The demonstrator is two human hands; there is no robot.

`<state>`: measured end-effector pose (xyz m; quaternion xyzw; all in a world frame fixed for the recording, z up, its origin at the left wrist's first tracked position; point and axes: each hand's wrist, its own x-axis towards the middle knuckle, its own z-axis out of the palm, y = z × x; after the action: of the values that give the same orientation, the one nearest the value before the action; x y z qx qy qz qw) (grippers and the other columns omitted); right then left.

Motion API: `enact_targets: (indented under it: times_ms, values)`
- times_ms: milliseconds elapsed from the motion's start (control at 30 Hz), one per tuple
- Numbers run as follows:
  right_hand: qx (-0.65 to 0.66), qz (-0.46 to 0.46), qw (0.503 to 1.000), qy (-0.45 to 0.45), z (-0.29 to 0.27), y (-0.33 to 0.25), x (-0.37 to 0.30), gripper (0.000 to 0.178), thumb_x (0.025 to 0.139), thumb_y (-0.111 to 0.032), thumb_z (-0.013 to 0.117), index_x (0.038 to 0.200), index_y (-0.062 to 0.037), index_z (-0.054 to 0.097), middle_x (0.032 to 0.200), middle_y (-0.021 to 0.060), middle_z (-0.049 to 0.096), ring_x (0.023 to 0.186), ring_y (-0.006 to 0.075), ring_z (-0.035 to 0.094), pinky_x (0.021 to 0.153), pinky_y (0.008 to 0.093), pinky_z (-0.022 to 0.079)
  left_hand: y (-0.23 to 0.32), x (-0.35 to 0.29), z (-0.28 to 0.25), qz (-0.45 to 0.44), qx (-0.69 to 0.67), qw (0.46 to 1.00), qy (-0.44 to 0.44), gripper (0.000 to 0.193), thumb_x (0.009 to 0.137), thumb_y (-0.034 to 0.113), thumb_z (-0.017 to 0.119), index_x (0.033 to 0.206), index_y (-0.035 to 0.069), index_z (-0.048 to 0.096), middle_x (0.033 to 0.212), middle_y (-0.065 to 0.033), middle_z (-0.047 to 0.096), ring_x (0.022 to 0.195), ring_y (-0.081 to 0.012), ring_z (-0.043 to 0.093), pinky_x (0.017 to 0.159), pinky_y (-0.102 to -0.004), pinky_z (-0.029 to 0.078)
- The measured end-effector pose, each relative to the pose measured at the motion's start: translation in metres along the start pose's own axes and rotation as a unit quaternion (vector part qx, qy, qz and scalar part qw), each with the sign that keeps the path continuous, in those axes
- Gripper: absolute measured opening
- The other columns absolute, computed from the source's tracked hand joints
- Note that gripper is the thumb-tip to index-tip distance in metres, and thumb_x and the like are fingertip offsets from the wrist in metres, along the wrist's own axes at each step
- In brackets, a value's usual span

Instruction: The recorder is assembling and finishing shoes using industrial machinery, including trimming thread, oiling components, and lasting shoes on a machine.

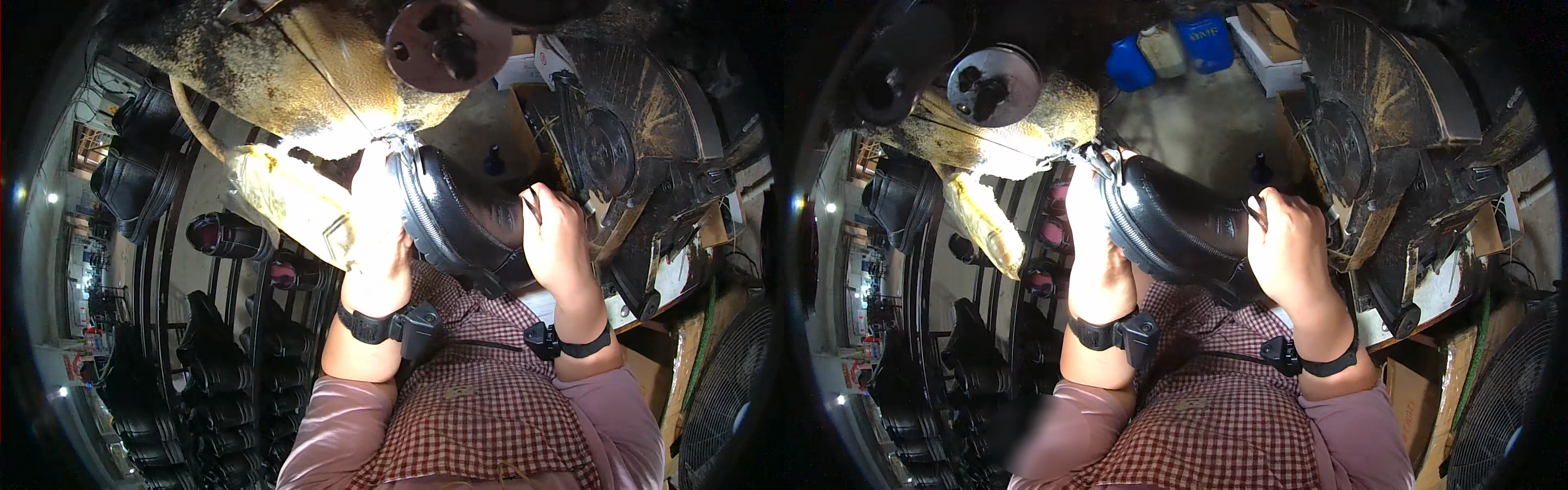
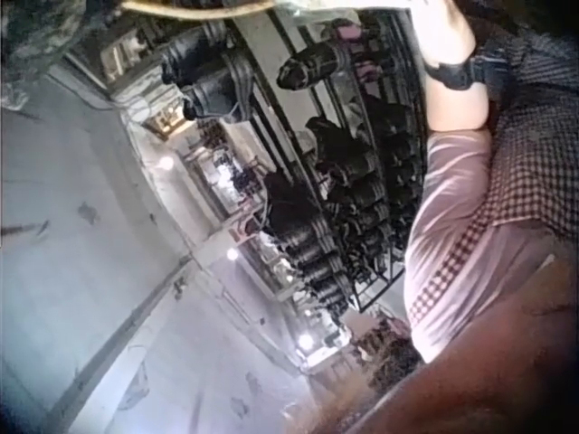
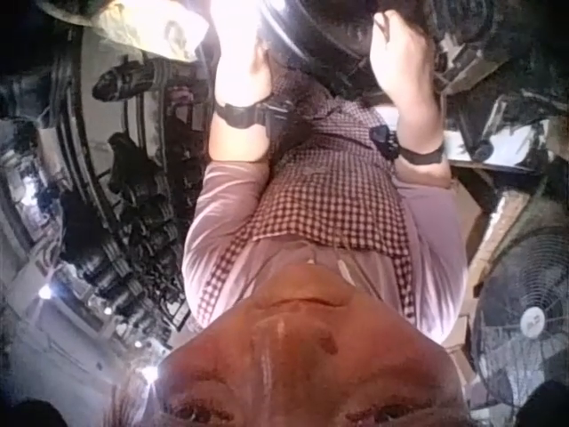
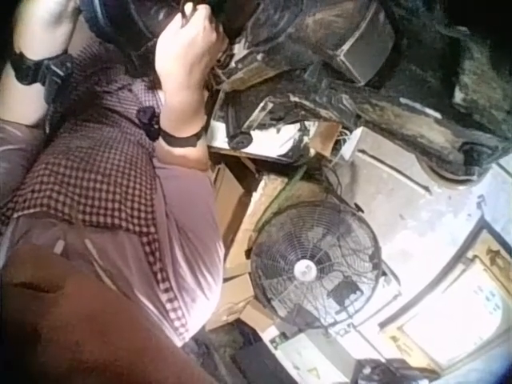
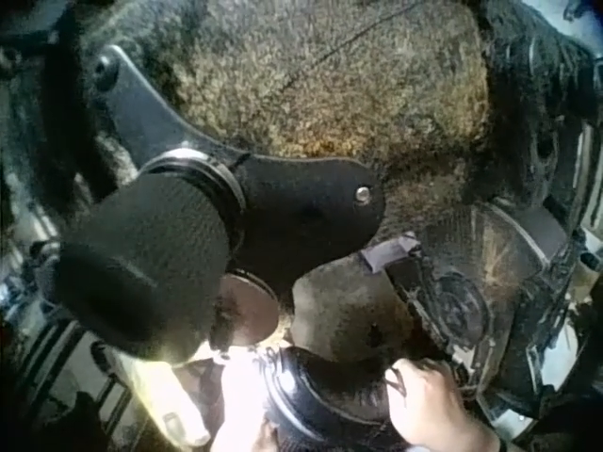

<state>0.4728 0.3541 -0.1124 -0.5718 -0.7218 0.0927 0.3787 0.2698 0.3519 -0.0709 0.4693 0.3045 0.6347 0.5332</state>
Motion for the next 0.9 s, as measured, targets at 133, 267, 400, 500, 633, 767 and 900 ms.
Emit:
enact_targets:
  times_ms: [133, 267, 400, 500, 633, 767, 900]
  values:
    - [-0.007, 0.014, 1.0, -0.026, -0.009, -0.011, -0.003, 0.012, 0.086, -0.011, 0.056, 0.084, 0.0009, 0.057, 0.072, 0.0199, 0.06, 0.072, 0.0382, 0.059, 0.069, 0.0471, 0.045, -0.007, -0.003, -0.003, -0.011, -0.045, 0.998, 0.049, 0.072, 0.085, 0.041, 0.066, 0.139, 0.003, 0.036, 0.123, -0.0049, 0.053, 0.107, -0.0115, 0.054, 0.089, -0.0258, 0.047]
    - [-0.02, 0.005, 1.0, -0.006, -0.011, -0.011, -0.005, 0.012, 0.085, -0.011, 0.056, 0.083, 0.0009, 0.057, 0.072, 0.0202, 0.061, 0.072, 0.0381, 0.06, 0.069, 0.0466, 0.046, 0.003, -0.01, 0.007, 0.037, 0.025, 0.999, 0.026, 0.066, 0.09, 0.04, 0.06, 0.14, 0.004, 0.035, 0.126, -0.0064, 0.052, 0.11, -0.0122, 0.053, 0.091, -0.0266, 0.046]
    - [-0.02, 0.009, 1.0, -0.006, -0.01, -0.009, -0.007, 0.012, 0.085, -0.011, 0.057, 0.082, 0.0004, 0.057, 0.075, 0.0196, 0.062, 0.075, 0.037, 0.06, 0.071, 0.0464, 0.046, -0.007, -0.006, -0.002, 0.199, 0.299, 0.933, -0.033, 0.097, 0.076, 0.068, 0.059, 0.14, 0.001, 0.031, 0.134, -0.0113, 0.045, 0.121, -0.0213, 0.045, 0.104, -0.0368, 0.034]
    - [-0.026, 0.017, 0.999, -0.013, -0.013, -0.012, -0.008, 0.012, 0.085, -0.012, 0.058, 0.082, -0.0001, 0.057, 0.075, 0.0186, 0.062, 0.076, 0.036, 0.06, 0.072, 0.0463, 0.045, -0.012, -0.015, 0.014, 0.158, 0.227, 0.96, 0.037, 0.094, 0.079, 0.065, 0.06, 0.141, 0.001, 0.03, 0.136, -0.012, 0.043, 0.123, -0.0219, 0.043, 0.105, -0.0369, 0.034]
    - [-0.031, 0.027, 0.999, -0.031, -0.015, -0.015, -0.009, 0.013, 0.086, -0.012, 0.058, 0.082, -0.0003, 0.057, 0.074, 0.0185, 0.061, 0.075, 0.0357, 0.06, 0.073, 0.0458, 0.045, 0.001, -0.017, 0.015, 0.141, 0.287, 0.947, 0.016, 0.082, 0.088, 0.054, 0.056, 0.142, -0.001, 0.027, 0.138, -0.0141, 0.041, 0.124, -0.0248, 0.043, 0.105, -0.0359, 0.033]
    - [0.001, 0.002, 0.999, -0.033, -0.02, -0.017, -0.011, 0.012, 0.086, -0.012, 0.057, 0.088, -0.0003, 0.059, 0.078, 0.0165, 0.062, 0.077, 0.0349, 0.06, 0.074, 0.0444, 0.045, -0.006, -0.011, -0.025, 0.242, 0.47, 0.849, -0.025, 0.053, 0.098, 0.024, 0.041, 0.141, -0.004, 0.03, 0.143, -0.0212, 0.034, 0.132, -0.0324, 0.035, 0.111, -0.0391, 0.027]
    - [0.021, -0.012, 0.999, -0.029, -0.028, -0.022, -0.015, 0.017, 0.087, -0.012, 0.057, 0.099, -0.0011, 0.061, 0.085, 0.0149, 0.063, 0.081, 0.0338, 0.06, 0.075, 0.0436, 0.045, -0.018, -0.035, -0.042, 0.176, 0.595, 0.783, -0.028, 0.049, 0.098, 0.015, 0.038, 0.14, -0.008, 0.029, 0.145, -0.0239, 0.033, 0.134, -0.0334, 0.033, 0.111, -0.0389, 0.027]
